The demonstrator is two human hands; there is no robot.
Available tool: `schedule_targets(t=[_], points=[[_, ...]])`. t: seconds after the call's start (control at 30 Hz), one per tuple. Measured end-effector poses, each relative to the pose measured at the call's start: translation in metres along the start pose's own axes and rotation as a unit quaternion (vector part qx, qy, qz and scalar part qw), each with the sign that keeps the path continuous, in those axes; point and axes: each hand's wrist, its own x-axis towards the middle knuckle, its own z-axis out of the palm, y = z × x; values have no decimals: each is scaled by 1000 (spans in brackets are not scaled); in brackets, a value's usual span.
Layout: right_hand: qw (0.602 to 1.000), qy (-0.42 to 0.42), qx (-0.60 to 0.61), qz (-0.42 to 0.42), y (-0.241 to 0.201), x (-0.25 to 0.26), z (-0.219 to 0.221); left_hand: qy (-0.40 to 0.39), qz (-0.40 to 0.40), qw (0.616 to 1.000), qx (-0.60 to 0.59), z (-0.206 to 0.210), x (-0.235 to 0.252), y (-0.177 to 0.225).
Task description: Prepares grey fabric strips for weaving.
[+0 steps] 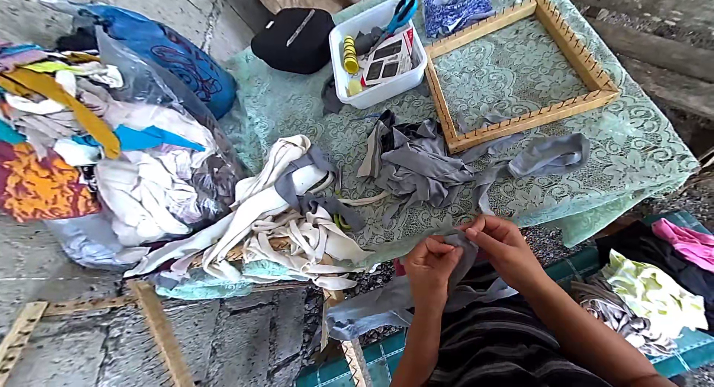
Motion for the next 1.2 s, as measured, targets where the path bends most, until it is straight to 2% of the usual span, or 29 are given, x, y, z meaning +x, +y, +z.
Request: schedule_targets(t=[0.1,0.27,0.4,0.57,0.67,0.8,0.9,1.1,1.2], points=[[1000,-7,20,-17,4,-1,-1,30,38,997,61,-2,1,-3],[1000,13,17,18,3,-3,-3,25,91,984,149,-8,1,-9],[999,1,18,35,4,-3,-7,5,69,994,79,-11,3,-10],[997,-18,18,77,-5,-5,-11,61,6,998,-29,-6,5,-6],[998,-23,-44,37,-7,-9,-14,84,5,996,-29,-7,5,-7],[983,-8,-177,-47,0,-10,-19,78,20,996,-23,-6,3,-7],[973,1,-221,-71,0,-12,-17,72,30,997,-20,-4,2,-8],[981,34,-164,-96,-4,-14,-4,38,60,997,-28,-2,-1,-10],[993,-2,-84,-85,-6,-16,2,21,35,996,-80,1,-4,-9]])
